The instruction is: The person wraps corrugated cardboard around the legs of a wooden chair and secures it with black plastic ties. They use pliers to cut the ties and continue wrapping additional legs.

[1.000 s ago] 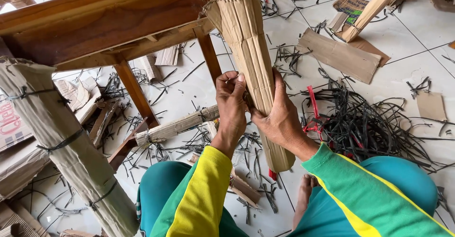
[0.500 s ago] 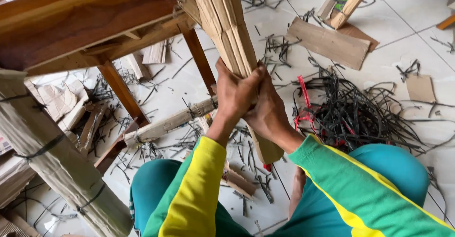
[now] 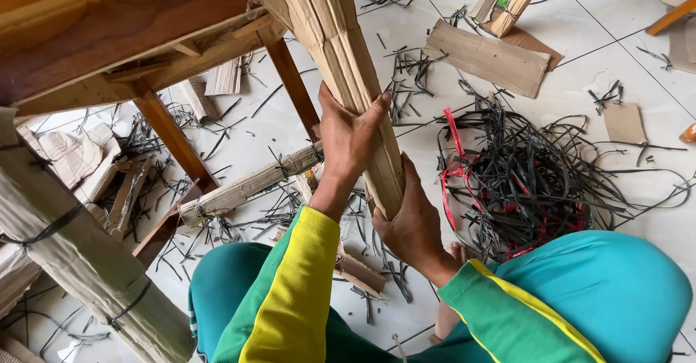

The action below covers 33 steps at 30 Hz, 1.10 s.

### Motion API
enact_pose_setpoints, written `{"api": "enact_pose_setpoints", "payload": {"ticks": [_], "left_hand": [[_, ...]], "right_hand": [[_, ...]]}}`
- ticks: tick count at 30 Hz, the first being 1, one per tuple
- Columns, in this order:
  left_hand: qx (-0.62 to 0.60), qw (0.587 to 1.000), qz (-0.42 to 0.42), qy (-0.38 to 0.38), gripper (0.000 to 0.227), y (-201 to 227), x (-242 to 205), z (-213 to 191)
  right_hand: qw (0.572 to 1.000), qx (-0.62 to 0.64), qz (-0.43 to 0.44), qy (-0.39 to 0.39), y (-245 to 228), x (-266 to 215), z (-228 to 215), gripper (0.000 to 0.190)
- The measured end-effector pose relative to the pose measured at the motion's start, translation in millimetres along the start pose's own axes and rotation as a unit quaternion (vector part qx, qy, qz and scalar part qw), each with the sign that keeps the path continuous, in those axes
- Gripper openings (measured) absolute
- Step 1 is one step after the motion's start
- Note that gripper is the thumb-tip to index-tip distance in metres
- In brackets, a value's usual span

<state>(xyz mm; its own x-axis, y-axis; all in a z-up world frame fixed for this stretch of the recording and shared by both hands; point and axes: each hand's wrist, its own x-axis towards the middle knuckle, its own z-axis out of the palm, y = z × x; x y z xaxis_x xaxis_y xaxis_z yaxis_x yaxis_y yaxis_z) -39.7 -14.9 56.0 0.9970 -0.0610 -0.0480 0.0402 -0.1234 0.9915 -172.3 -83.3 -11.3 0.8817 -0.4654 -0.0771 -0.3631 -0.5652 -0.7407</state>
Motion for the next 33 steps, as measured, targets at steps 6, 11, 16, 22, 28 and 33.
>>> {"api": "enact_pose_setpoints", "payload": {"ticks": [6, 11, 16, 22, 28, 33], "left_hand": [[0.024, 0.982, 0.162, 0.096, 0.088, -33, -80, -2], [0.017, 0.995, -0.085, 0.057, 0.068, -64, -121, 4], [0.009, 0.991, -0.124, 0.043, 0.062, -49, -126, -5], [0.003, 0.986, -0.162, -0.031, 0.066, -75, -120, 2], [0.008, 0.992, -0.113, -0.057, 0.065, -68, -121, -4], [0.157, 0.987, -0.025, -0.008, 0.052, -83, -123, -8]], "right_hand": [[0.999, 0.017, 0.022, -0.041, -10, 1, -10, 0.101], [0.995, 0.029, 0.033, -0.090, 4, 3, -9, 0.098], [0.992, 0.095, 0.018, -0.079, -4, 3, -15, 0.087], [0.987, 0.131, 0.000, -0.090, 8, 8, -18, 0.085], [0.978, 0.147, 0.010, -0.145, -4, 16, -28, 0.072], [0.964, 0.184, -0.020, -0.188, 23, 28, -15, 0.063]]}}
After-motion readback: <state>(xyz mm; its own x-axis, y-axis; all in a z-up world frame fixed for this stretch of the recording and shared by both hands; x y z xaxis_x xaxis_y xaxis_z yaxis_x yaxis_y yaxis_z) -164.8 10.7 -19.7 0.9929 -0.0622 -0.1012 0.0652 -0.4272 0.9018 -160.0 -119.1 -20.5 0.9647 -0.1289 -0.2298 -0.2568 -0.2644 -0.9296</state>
